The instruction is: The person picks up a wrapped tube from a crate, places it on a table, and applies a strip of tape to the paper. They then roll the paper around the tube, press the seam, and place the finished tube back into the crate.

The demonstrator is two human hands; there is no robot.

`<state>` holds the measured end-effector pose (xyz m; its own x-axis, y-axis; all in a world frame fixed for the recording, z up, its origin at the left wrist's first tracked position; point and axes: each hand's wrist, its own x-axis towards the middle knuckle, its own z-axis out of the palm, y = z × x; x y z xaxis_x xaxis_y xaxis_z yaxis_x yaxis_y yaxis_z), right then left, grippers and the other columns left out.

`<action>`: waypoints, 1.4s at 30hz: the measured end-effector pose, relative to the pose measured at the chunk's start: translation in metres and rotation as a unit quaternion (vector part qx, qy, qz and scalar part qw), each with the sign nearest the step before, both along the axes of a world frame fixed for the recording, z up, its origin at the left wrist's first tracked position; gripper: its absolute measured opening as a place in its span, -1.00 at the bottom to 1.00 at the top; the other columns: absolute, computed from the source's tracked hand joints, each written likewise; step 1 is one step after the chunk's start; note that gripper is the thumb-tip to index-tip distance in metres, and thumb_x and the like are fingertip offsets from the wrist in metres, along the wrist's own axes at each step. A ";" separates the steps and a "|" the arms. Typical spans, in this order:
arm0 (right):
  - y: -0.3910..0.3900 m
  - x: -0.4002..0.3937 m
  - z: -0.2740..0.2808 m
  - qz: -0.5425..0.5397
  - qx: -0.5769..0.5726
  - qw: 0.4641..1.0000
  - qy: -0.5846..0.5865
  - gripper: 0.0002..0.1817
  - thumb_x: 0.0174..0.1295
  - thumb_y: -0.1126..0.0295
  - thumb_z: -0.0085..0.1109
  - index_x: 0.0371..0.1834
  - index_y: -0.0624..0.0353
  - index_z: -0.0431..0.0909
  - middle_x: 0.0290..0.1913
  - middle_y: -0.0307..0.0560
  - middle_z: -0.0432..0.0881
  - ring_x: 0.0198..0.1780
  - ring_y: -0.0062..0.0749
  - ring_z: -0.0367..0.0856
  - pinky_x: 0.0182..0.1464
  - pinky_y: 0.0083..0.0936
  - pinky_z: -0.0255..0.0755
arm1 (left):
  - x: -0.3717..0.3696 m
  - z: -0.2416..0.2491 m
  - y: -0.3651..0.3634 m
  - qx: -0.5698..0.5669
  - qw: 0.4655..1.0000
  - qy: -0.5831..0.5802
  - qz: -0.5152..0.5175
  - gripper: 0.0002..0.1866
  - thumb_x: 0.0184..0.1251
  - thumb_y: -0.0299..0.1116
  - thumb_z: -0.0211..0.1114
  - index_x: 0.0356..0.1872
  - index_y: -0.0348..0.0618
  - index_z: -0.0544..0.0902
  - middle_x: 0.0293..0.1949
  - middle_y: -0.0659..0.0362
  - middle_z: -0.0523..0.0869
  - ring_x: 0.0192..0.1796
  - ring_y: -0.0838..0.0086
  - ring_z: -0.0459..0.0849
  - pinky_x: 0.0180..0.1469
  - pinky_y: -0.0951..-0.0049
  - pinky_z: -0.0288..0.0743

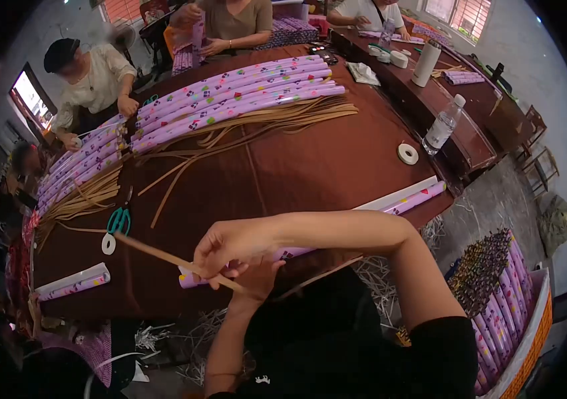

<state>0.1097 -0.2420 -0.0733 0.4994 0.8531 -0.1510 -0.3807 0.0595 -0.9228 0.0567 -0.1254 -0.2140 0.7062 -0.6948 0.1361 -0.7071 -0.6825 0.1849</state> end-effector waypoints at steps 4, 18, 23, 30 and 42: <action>-0.029 0.040 -0.033 0.027 -0.014 0.999 -0.021 -0.80 0.25 0.48 0.27 -0.10 0.34 0.66 -0.43 -0.09 0.71 -0.63 -0.76 0.36 -0.61 -0.78 0.15 | 0.006 0.010 -0.006 -0.185 0.976 -0.101 -0.055 -0.70 0.18 -0.30 0.43 -0.13 -0.20 0.63 -0.24 0.02 0.67 -0.12 0.07 0.57 -0.13 0.15 0.47; -0.053 0.048 -0.078 -0.004 -0.042 0.999 0.030 -0.88 0.27 0.45 0.26 -0.28 0.29 0.72 -0.58 -0.30 0.58 -0.67 -0.81 0.31 -0.66 -0.77 0.01 | 0.002 0.020 0.001 -0.217 0.976 -0.015 -0.024 -0.54 0.12 -0.25 0.43 -0.02 -0.33 0.59 -0.07 -0.04 0.64 0.01 0.06 0.61 0.07 0.12 0.49; -0.056 0.048 -0.078 -0.012 -0.083 0.996 -0.011 -0.89 0.22 0.44 0.31 -0.34 0.28 0.71 -0.62 -0.30 0.58 -0.69 -0.81 0.35 -0.69 -0.77 0.04 | 0.000 0.020 0.014 -0.216 0.970 -0.111 -0.015 -0.62 0.11 -0.27 0.41 -0.09 -0.27 0.65 -0.11 0.04 0.68 0.02 0.14 0.60 0.12 0.14 0.44; -0.053 0.046 -0.076 0.058 -0.127 0.989 -0.040 -0.89 0.18 0.46 0.33 -0.39 0.31 0.70 -0.63 -0.22 0.61 -0.71 -0.78 0.41 -0.72 -0.75 0.16 | -0.002 0.030 0.060 -0.572 0.770 0.078 0.271 -0.68 0.38 -0.45 0.27 0.10 -0.34 0.58 -0.08 0.08 0.70 -0.03 0.36 0.61 0.10 0.41 0.43; -0.048 0.041 -0.072 0.089 -0.186 0.976 -0.071 -0.89 0.16 0.46 0.28 -0.42 0.29 0.70 -0.64 -0.21 0.62 -0.70 -0.73 0.47 -0.71 -0.71 0.21 | -0.008 0.038 0.109 -0.777 0.550 0.237 0.195 -0.80 0.42 -0.59 0.16 0.01 -0.38 0.58 -0.16 0.02 0.71 -0.20 0.40 0.69 -0.12 0.44 0.58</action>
